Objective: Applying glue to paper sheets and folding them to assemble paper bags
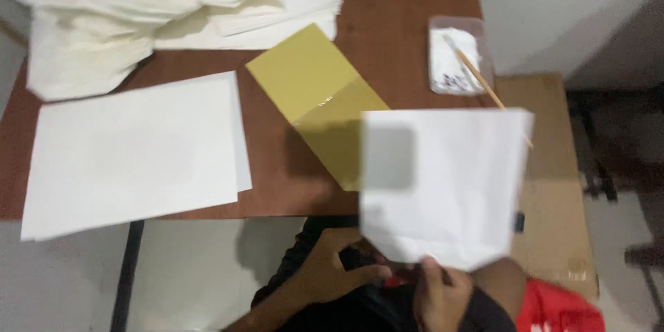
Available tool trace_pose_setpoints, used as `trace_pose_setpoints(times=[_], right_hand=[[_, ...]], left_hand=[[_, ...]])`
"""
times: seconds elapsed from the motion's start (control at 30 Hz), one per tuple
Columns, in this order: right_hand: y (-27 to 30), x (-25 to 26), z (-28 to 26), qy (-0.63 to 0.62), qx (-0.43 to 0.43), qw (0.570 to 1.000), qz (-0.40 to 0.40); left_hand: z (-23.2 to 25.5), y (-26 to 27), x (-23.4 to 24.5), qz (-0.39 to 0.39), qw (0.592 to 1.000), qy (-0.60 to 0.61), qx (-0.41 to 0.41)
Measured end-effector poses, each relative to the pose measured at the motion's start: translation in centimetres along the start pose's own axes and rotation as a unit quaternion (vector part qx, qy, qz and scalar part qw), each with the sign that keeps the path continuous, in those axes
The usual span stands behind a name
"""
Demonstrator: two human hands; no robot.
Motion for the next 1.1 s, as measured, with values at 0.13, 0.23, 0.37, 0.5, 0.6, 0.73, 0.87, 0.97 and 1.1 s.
trace_pose_setpoints(times=[0.13,0.23,0.37,0.5,0.6,0.73,0.87,0.97,1.1], right_hand=[[-0.1,-3.1,-2.4,0.313,-0.083,0.944,-0.062],[-1.3,-5.1,-3.3,0.205,-0.128,0.969,-0.048],[-2.3,-6.3,-5.5,0.124,-0.123,0.983,-0.061],[-2.5,-5.7,-4.8,0.118,-0.114,0.985,-0.060],[-3.3,-4.5,-2.7,0.081,-0.160,0.976,-0.119],[-4.0,-1.6,1.6,0.022,-0.309,0.936,-0.170],[-4.2,3.3,7.3,0.035,-0.410,0.899,-0.150],[-5.4,5.3,9.1,0.076,-0.414,0.901,-0.108],[-6.5,5.9,9.2,0.111,-0.391,0.911,-0.077]], left_hand=[[-1.4,0.6,-0.3,0.099,0.994,-0.026,-0.038],[-1.5,0.3,1.4,0.115,0.992,-0.060,-0.010],[-0.9,-0.1,2.1,0.154,0.977,-0.142,0.042],[-3.7,-0.9,3.3,0.149,0.989,-0.023,-0.001],[-2.1,-1.6,5.9,0.194,0.981,0.013,0.020],[3.4,-2.9,12.1,0.331,0.943,0.012,0.014],[8.4,-5.3,20.5,0.373,0.918,0.073,-0.117],[9.9,-7.8,28.0,0.467,0.869,0.122,-0.109],[10.8,-10.3,33.6,0.510,0.851,0.017,-0.126]])
Point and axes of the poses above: each hand's wrist, its own y-axis away from the middle knuckle, its own x-axis out of the back of the hand, z = x × y, the point moved 2 cm from there along -y, towards the middle knuckle, and after that the axes turned 5 degrees about x, right-handed, at the moved point
